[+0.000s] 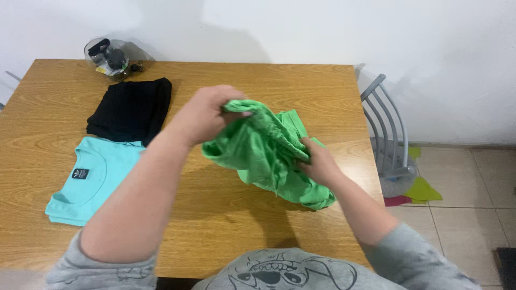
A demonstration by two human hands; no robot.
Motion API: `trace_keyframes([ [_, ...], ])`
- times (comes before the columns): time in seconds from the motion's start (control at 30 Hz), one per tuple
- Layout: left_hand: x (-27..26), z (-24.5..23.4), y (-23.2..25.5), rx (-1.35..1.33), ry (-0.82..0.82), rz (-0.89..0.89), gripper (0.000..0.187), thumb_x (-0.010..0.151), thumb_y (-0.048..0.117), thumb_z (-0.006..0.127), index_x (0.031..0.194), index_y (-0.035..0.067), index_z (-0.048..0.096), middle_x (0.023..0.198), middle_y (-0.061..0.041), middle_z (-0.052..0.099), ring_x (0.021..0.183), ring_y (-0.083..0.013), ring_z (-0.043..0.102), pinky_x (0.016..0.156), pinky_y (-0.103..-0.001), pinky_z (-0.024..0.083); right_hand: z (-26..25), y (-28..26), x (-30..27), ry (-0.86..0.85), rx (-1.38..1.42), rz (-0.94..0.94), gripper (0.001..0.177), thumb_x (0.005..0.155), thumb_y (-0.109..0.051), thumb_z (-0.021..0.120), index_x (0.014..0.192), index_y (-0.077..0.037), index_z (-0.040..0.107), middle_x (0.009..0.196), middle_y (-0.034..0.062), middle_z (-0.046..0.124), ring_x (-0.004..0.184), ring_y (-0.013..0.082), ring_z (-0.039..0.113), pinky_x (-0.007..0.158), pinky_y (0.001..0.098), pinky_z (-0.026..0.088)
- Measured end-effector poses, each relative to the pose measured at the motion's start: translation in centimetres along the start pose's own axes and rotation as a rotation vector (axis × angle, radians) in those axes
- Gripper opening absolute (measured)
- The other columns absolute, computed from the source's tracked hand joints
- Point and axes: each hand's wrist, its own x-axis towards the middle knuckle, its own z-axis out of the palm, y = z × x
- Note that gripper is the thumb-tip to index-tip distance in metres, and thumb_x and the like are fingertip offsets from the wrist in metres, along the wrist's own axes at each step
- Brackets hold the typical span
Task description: The person folds a black pair of pants, a black top, a light blue t-shirt, and green shorts on a wooden table. Each item is smoothed, folded into a compact rectangle, and stacked on the table.
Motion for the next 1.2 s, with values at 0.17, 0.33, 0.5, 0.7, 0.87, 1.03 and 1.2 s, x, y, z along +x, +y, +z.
trace_keyframes([
  [0.17,-2.3,-1.6,-3.7,-0.248,0.010,-0.260,0.025,0.085,0.028,0.073,0.100,0.008,0.072,0.086,-0.004,0.073,0.080,-0.0134,0.064,0.074,-0.031,0.053,-3.7,4.8,0.3,-0.154,0.357,0.219,0.043,0.076,-0.018,0.079,0.116,-0.010,0.065,0.105,0.0103,0.071,0.098,0.0223,0.067,0.088,0.0391,0.056],
  [0.33,-3.6,-0.6,-8.3,-0.746,-0.089,-0.574,0.029,0.089,0.031,0.067,0.091,0.002,0.072,0.086,-0.007,0.072,0.077,-0.0156,0.064,0.070,-0.032,0.053,-8.1,4.3,0.8,-0.302,1.077,0.226,0.025,0.096,-0.013,0.073,0.113,-0.002,0.058,0.104,0.0080,0.067,0.093,0.0203,0.064,0.079,0.0361,0.054],
  [0.5,-0.6,3.9,-7.5,-0.472,0.300,-1.038,0.051,0.101,0.049,0.055,0.101,-0.001,0.062,0.090,-0.011,0.065,0.078,-0.0194,0.061,0.064,-0.042,0.048,-7.4,-3.6,4.1,0.196,1.057,0.644,0.032,0.088,-0.018,0.065,0.117,-0.008,0.059,0.103,0.0100,0.068,0.090,0.0230,0.067,0.074,0.0398,0.058],
  [0.7,2.1,10.7,2.1,-1.116,0.210,-0.457,0.057,0.091,0.055,0.041,0.126,0.011,0.052,0.091,-0.003,0.059,0.087,-0.0160,0.060,0.080,-0.040,0.056,-4.0,-11.8,3.8,0.312,0.532,-0.027,0.048,0.090,-0.021,0.069,0.124,-0.004,0.039,0.113,0.0104,0.062,0.105,0.0214,0.062,0.085,0.0337,0.052],
  [0.87,2.3,7.9,1.4,-1.104,0.086,-0.396,0.061,0.093,0.052,0.039,0.138,0.012,0.049,0.110,-0.011,0.065,0.095,-0.0290,0.066,0.085,-0.043,0.057,-6.2,-11.6,4.2,0.297,0.808,0.009,0.034,0.090,-0.010,0.066,0.119,-0.004,0.049,0.110,0.0064,0.066,0.102,0.0166,0.065,0.085,0.0313,0.056],
  [1.03,1.9,10.0,-5.0,-0.865,0.232,-0.480,0.043,0.090,0.020,0.045,0.131,0.008,0.049,0.124,-0.018,0.061,0.110,-0.0306,0.065,0.090,-0.046,0.057,-8.0,-9.8,3.2,0.092,1.416,-0.009,0.026,0.095,-0.003,0.058,0.121,-0.003,0.059,0.107,0.0055,0.068,0.095,0.0140,0.067,0.083,0.0329,0.058],
  [1.2,0.9,18.6,-9.4,-0.530,-0.145,-0.536,0.031,0.090,0.013,0.056,0.119,0.004,0.066,0.115,-0.012,0.070,0.104,-0.0219,0.064,0.090,-0.038,0.050,-9.5,-9.3,2.8,0.005,1.468,-0.072,0.025,0.099,-0.004,0.055,0.124,-0.005,0.059,0.107,0.0047,0.068,0.094,0.0135,0.067,0.083,0.0321,0.057],
])
